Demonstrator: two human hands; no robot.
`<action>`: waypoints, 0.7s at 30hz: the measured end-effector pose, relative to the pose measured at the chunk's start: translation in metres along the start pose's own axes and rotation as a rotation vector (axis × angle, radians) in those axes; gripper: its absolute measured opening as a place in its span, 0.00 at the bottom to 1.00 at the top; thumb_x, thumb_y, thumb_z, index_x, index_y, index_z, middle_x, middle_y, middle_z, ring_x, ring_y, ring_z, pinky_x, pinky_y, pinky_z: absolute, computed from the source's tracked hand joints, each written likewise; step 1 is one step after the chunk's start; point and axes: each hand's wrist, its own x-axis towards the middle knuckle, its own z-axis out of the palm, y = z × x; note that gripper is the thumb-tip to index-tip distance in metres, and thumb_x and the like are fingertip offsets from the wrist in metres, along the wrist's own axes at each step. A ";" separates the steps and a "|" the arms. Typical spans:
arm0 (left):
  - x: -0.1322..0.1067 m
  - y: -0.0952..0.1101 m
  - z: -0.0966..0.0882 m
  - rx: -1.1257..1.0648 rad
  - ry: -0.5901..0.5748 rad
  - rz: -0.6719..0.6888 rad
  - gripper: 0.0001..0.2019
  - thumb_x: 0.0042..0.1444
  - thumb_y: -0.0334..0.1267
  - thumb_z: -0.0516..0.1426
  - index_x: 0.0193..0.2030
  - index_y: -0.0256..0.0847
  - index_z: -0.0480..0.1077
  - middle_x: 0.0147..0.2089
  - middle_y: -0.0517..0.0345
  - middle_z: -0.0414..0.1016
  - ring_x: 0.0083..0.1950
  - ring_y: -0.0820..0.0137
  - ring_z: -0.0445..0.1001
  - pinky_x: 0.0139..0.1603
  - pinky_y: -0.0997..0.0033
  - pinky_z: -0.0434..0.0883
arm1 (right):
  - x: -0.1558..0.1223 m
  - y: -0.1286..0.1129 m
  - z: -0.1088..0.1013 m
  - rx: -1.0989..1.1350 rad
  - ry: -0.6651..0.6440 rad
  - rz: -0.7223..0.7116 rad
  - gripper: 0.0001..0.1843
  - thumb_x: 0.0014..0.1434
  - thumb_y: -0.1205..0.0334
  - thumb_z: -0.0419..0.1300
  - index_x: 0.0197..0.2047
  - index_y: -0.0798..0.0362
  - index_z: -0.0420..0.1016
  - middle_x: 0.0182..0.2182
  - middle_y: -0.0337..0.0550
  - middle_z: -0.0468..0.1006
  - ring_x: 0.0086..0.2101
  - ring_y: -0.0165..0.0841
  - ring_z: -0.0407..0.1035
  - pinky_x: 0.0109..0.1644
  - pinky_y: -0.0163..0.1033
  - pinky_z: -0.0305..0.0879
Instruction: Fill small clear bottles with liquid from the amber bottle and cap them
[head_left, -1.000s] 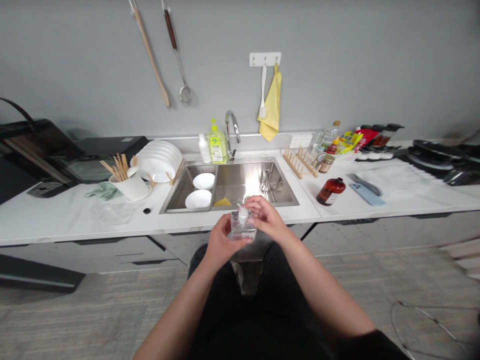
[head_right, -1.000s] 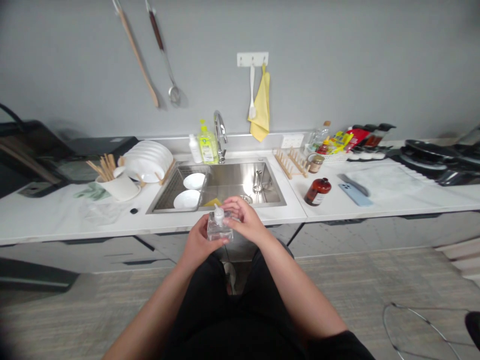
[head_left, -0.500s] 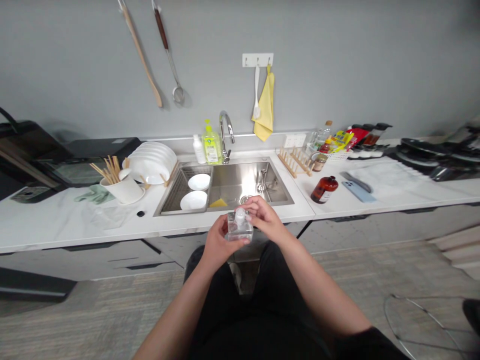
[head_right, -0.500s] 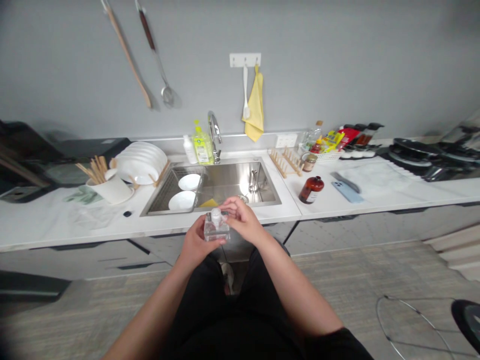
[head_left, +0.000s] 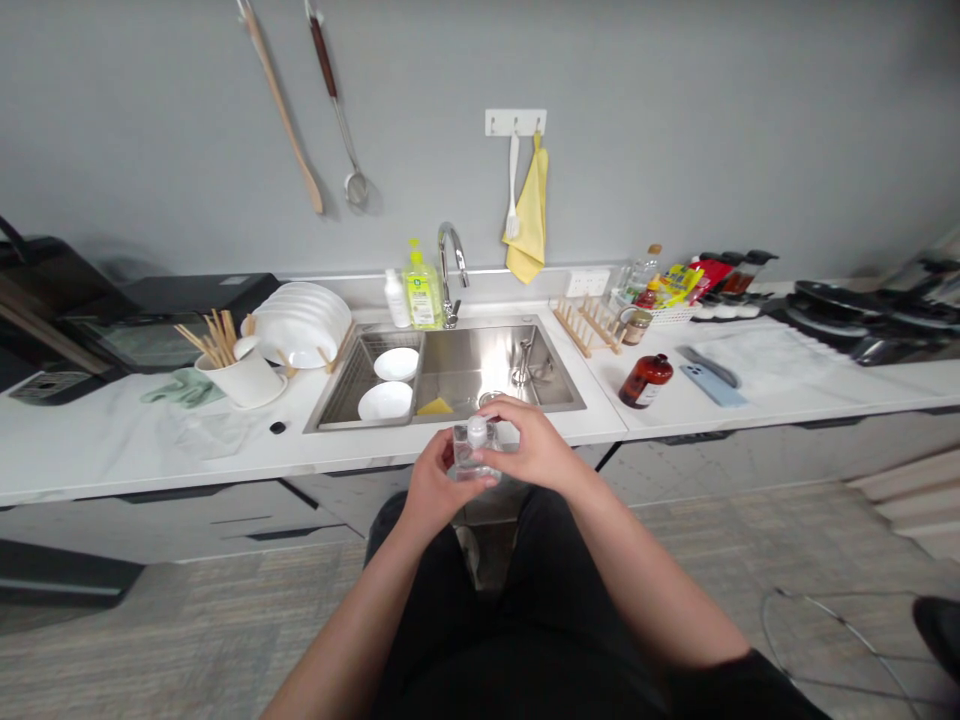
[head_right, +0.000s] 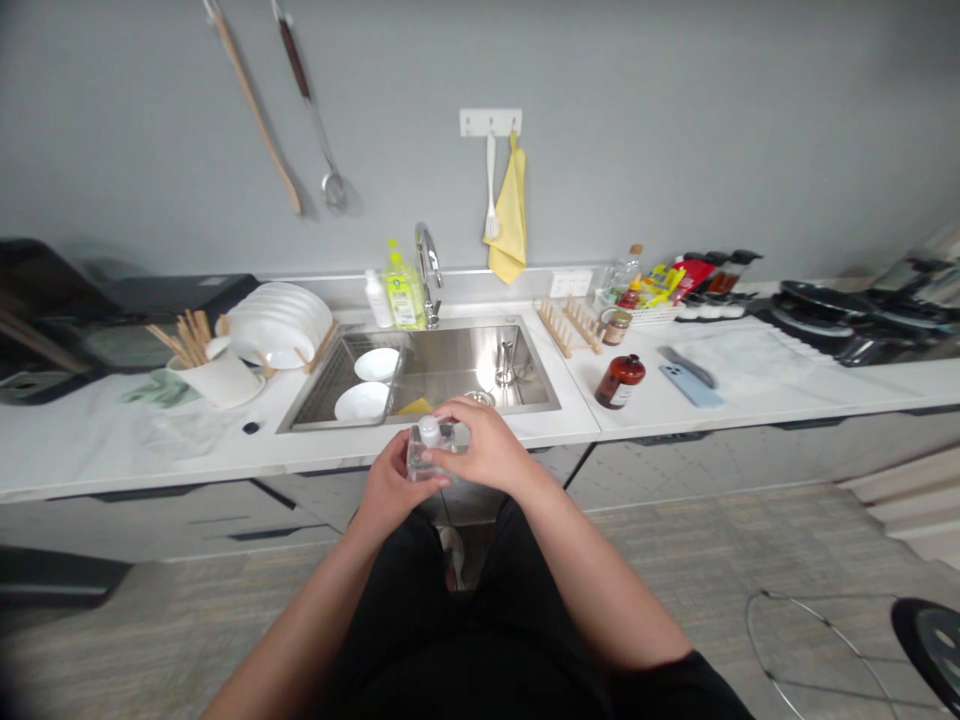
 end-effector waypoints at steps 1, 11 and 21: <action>0.000 -0.001 0.000 -0.005 -0.006 -0.006 0.37 0.43 0.45 0.83 0.59 0.40 0.78 0.55 0.47 0.86 0.54 0.54 0.86 0.57 0.55 0.84 | 0.002 -0.001 -0.001 -0.004 0.004 0.020 0.19 0.59 0.56 0.81 0.51 0.46 0.85 0.46 0.45 0.86 0.46 0.44 0.80 0.53 0.48 0.76; -0.003 -0.004 -0.003 -0.024 -0.033 -0.017 0.37 0.42 0.43 0.83 0.58 0.39 0.77 0.54 0.48 0.87 0.54 0.56 0.86 0.59 0.58 0.83 | 0.034 -0.018 -0.031 -0.026 -0.137 -0.010 0.13 0.62 0.61 0.77 0.50 0.47 0.88 0.43 0.42 0.89 0.40 0.39 0.80 0.48 0.44 0.75; -0.004 0.000 -0.009 -0.032 -0.011 -0.022 0.37 0.42 0.45 0.83 0.57 0.40 0.77 0.53 0.47 0.87 0.54 0.55 0.87 0.56 0.57 0.84 | 0.030 -0.017 -0.041 0.105 0.045 0.036 0.17 0.62 0.53 0.80 0.52 0.45 0.88 0.46 0.44 0.89 0.42 0.41 0.79 0.52 0.49 0.77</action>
